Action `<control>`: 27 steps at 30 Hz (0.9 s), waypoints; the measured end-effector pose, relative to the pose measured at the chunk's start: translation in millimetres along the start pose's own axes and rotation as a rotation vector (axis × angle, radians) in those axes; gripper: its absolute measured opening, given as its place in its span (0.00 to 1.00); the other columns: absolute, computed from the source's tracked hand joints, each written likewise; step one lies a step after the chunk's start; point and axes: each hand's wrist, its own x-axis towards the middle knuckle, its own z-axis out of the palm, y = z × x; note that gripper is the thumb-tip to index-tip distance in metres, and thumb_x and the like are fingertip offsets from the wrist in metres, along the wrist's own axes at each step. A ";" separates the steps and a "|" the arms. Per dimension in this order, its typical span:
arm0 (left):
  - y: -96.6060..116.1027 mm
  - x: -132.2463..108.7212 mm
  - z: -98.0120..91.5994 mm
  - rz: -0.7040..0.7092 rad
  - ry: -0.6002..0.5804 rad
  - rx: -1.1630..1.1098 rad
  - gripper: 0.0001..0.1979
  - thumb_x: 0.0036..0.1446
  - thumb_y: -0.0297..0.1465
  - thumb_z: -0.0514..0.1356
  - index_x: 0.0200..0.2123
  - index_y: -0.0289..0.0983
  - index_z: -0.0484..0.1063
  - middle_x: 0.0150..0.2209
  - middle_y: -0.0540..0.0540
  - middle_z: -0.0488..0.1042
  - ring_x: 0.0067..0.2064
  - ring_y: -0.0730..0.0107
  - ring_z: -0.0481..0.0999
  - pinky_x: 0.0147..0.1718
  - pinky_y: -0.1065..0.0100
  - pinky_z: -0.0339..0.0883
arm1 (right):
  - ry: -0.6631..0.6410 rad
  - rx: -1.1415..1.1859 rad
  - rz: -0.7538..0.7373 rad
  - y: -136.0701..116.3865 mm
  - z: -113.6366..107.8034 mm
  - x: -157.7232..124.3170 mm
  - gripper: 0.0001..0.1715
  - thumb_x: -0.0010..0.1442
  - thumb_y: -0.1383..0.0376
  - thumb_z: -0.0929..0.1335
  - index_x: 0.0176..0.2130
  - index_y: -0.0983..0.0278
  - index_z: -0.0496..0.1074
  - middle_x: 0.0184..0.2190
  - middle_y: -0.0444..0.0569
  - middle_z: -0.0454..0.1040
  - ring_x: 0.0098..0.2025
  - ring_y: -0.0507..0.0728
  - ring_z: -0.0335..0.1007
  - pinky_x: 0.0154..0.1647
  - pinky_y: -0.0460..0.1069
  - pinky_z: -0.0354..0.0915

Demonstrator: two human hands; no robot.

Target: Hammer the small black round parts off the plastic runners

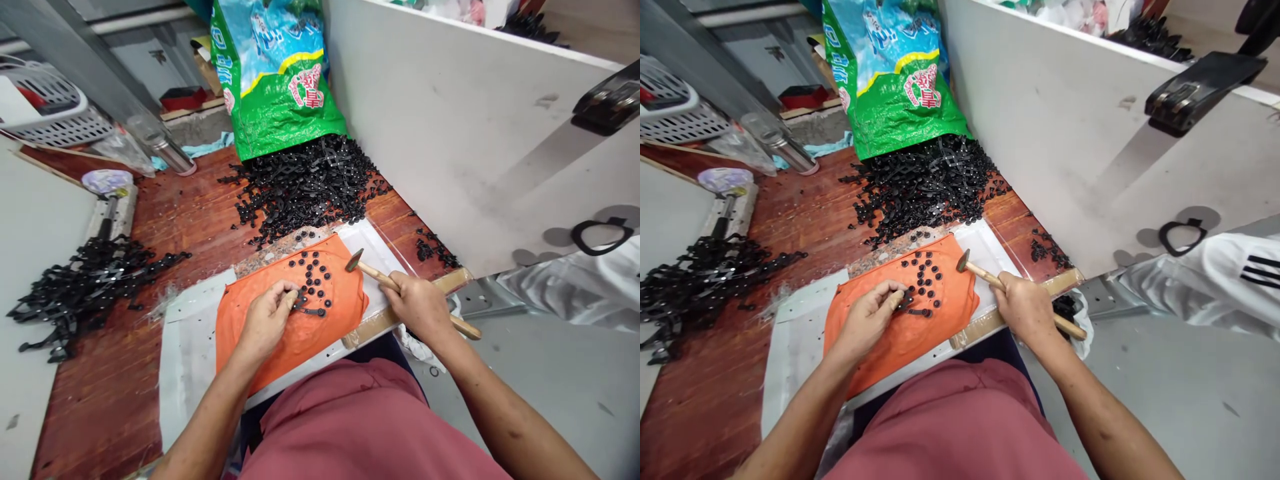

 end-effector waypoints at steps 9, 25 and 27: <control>5.5 3.1 6.8 -0.028 -0.037 -0.032 0.14 0.61 0.43 0.56 0.38 0.38 0.72 0.30 0.50 0.71 0.32 0.70 0.68 0.33 0.69 0.61 | -0.003 0.055 0.003 1.1 10.7 -2.8 0.12 0.66 0.56 0.66 0.34 0.59 0.72 0.24 0.46 0.75 0.25 0.56 0.67 0.27 0.49 0.43; 2.1 3.4 10.5 -0.047 -0.004 -0.023 0.14 0.57 0.42 0.58 0.38 0.38 0.72 0.32 0.49 0.74 0.34 0.67 0.73 0.36 0.68 0.65 | 0.099 0.289 -0.363 -12.3 -22.1 -11.2 0.24 0.73 0.61 0.61 0.65 0.56 0.68 0.46 0.48 0.82 0.41 0.57 0.78 0.39 0.48 0.65; 1.4 2.9 10.3 -0.028 0.000 -0.014 0.11 0.58 0.40 0.58 0.38 0.39 0.71 0.32 0.49 0.74 0.34 0.67 0.73 0.36 0.68 0.66 | 0.054 0.287 -0.448 -23.0 -27.7 -13.0 0.25 0.74 0.63 0.60 0.67 0.56 0.65 0.42 0.47 0.82 0.39 0.55 0.77 0.39 0.47 0.65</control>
